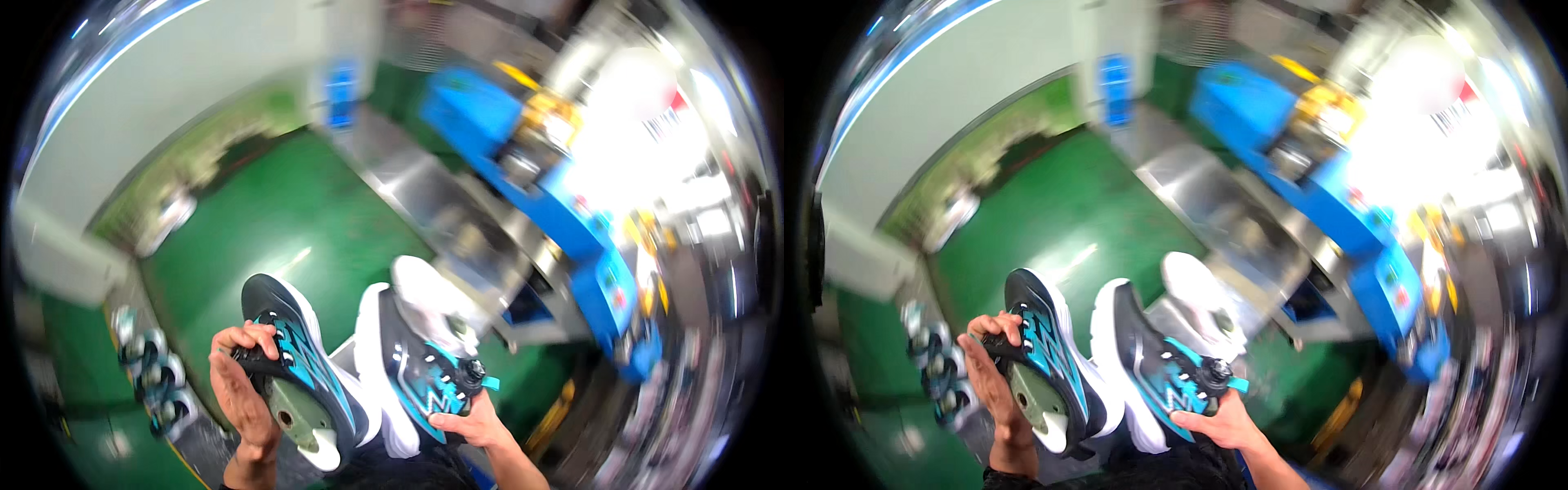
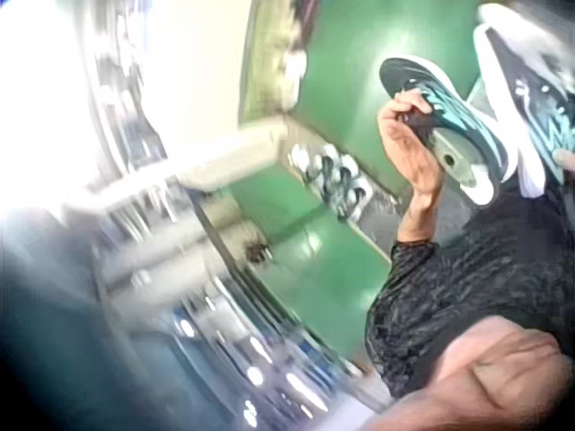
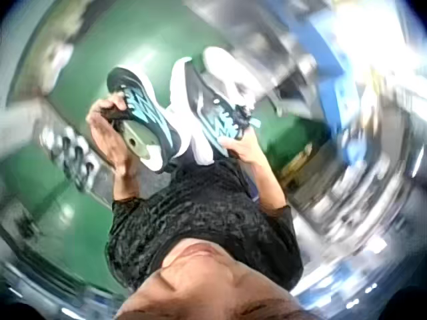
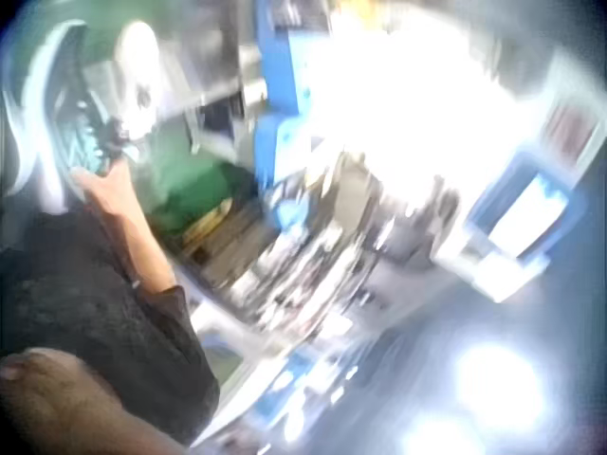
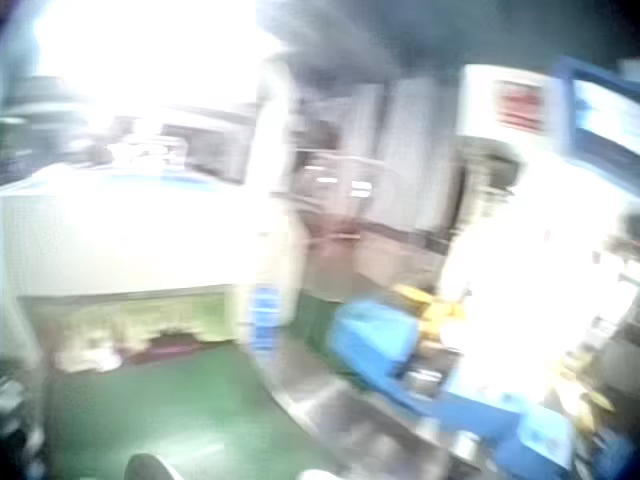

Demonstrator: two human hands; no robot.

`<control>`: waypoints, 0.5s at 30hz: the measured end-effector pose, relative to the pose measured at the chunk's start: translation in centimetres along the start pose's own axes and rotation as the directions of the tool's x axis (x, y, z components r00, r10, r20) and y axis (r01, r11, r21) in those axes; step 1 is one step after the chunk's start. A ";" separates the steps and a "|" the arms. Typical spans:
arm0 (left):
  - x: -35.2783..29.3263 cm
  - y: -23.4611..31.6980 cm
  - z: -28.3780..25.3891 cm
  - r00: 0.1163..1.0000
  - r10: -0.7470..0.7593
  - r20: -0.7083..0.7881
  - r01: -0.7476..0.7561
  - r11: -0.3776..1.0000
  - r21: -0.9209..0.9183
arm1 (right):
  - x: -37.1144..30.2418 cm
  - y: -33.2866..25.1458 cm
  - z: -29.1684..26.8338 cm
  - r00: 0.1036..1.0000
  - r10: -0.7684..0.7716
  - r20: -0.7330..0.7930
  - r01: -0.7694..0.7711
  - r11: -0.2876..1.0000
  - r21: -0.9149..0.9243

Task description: The person uses a specialized shoe-lasting machine to shape and press multiple pairs of sneakers, alternating between teal and white footwear. The person removes a shoe from the assembly line, places it into the machine for pressing, and then transfers it to a drying conveyor.

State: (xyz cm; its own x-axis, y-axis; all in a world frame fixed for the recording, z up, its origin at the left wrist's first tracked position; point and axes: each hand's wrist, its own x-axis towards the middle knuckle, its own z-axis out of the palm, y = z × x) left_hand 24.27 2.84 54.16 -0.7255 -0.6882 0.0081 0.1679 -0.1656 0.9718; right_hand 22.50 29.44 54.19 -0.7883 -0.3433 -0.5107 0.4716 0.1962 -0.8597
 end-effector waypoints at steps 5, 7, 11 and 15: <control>0.4 0.1 11.9 0.710 0.001 0.705 0.187 0.964 -0.189 | -8.1 -3.4 -3.1 0.897 -0.140 -0.419 0.126 0.990 -0.063; 4.9 -1.9 12.5 0.498 0.093 0.862 0.413 0.849 -0.330 | -8.4 -4.3 0.7 0.769 -0.236 -0.594 0.210 0.971 -0.115; 5.6 -3.3 19.7 -0.063 0.440 0.896 0.823 0.530 -0.203 | -12.5 -4.1 3.9 0.433 -0.242 -0.868 0.151 0.969 -0.195; -3.5 1.6 22.3 -0.504 0.201 0.840 0.605 0.776 0.177 | -23.7 1.3 12.3 0.019 0.279 -0.960 0.177 0.944 0.278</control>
State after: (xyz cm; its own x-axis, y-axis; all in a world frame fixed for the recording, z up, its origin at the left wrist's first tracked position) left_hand 12.17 20.73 61.00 -0.1609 0.9068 0.3896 -0.4267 -0.4198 0.8011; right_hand 46.71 26.53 65.27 -0.2629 0.9300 -0.2570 0.4156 -0.1312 -0.9000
